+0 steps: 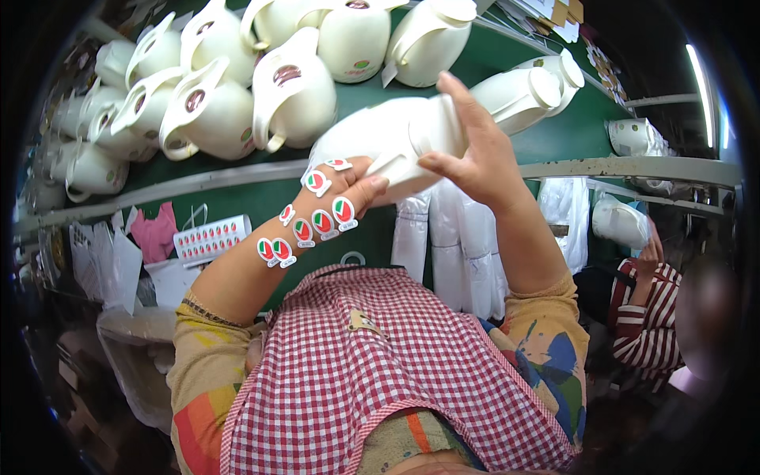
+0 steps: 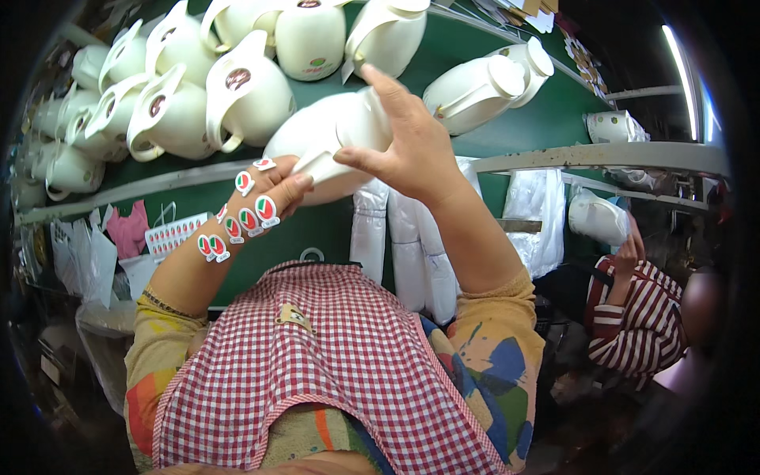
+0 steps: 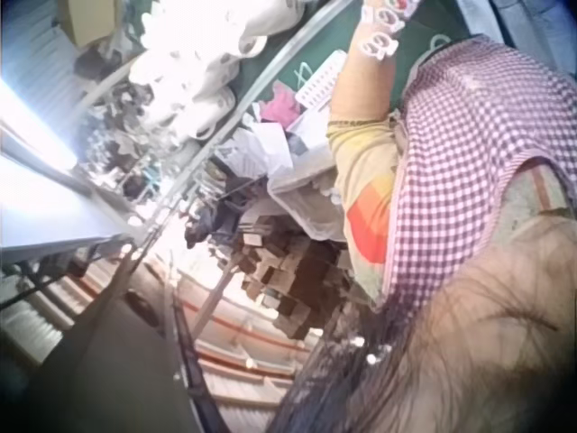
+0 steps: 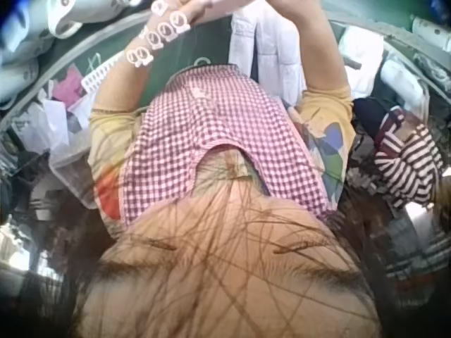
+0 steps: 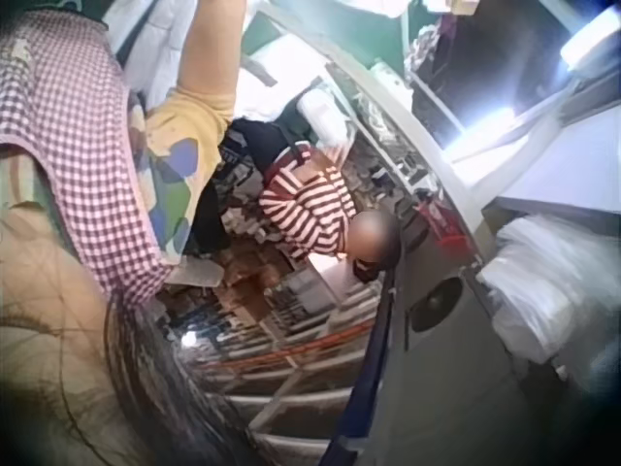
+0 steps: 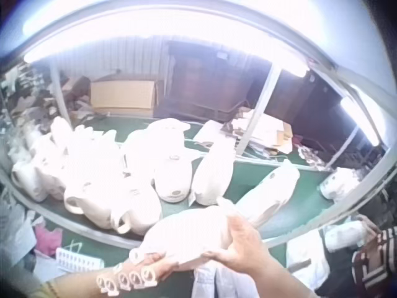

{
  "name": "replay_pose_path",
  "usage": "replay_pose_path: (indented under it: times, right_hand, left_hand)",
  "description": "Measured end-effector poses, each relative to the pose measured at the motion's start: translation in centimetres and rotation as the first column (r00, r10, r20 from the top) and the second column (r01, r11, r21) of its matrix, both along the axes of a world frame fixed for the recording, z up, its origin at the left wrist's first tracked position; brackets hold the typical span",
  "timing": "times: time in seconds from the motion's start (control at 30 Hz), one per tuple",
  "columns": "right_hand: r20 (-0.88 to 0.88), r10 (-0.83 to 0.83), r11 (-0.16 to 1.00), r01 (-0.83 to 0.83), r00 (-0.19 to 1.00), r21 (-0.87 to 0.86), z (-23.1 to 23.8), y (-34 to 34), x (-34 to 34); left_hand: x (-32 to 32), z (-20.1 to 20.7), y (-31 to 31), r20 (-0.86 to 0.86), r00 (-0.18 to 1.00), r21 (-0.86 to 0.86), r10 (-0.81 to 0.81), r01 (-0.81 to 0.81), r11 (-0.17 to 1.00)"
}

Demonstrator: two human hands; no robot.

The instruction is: The person repeatedly picks up white plastic pitchers, applies a small round sticker to each, and places them on a green work surface. They also attach a tag to the handle of one pitcher and retrieve small white plastic caps from a bag, placing them on the table.

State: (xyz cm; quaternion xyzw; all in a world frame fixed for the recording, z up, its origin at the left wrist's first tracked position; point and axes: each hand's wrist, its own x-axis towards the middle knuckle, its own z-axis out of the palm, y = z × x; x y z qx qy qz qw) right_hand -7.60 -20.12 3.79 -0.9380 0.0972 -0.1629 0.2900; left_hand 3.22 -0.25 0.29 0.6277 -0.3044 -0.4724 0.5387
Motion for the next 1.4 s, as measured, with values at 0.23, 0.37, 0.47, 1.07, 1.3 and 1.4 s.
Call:
replay_pose_path:
  times: [0.23, 0.37, 0.47, 1.07, 1.3, 1.4]
  right_hand:
    - [-0.091, 0.265, 0.963, -0.269, 0.96, -0.025, -3.4, 4.9, -0.9]
    - [-0.15, 0.452, 0.886, -0.461, 0.88, -0.037, -4.0, 5.5, -0.3]
    - [-0.114, 0.523, 0.842, -0.533, 0.845, -0.085, -4.7, 5.6, -0.1]
    - [-0.564, 0.12, 0.957, -0.246, 0.817, -0.153, -1.2, 6.9, 0.4]
    - [-0.409, 0.202, 0.919, -0.316, 0.89, -0.236, -1.3, 6.5, 0.2]
    - [-0.803, -0.137, 0.951, -0.15, 0.58, -0.27, 1.2, 7.7, 2.2]
  left_hand:
    - [-1.4, -4.1, 6.2, 0.141, 0.987, 0.084, -0.079, 0.067, 0.994]
    - [-1.4, -4.2, 7.7, 0.171, 0.979, 0.097, -0.108, 0.093, 0.991]
    - [-1.0, -4.5, 8.4, 0.182, 0.964, 0.201, -0.196, 0.158, 0.967]
    - [-1.4, -5.6, 8.1, 0.273, 0.959, 0.114, -0.077, 0.047, 0.992]
    - [-1.6, -8.2, 8.5, 0.434, 0.9, 0.025, -0.035, 0.027, 0.999]
    - [-1.6, -6.1, 8.5, 0.374, 0.918, 0.109, -0.128, 0.093, 0.99]
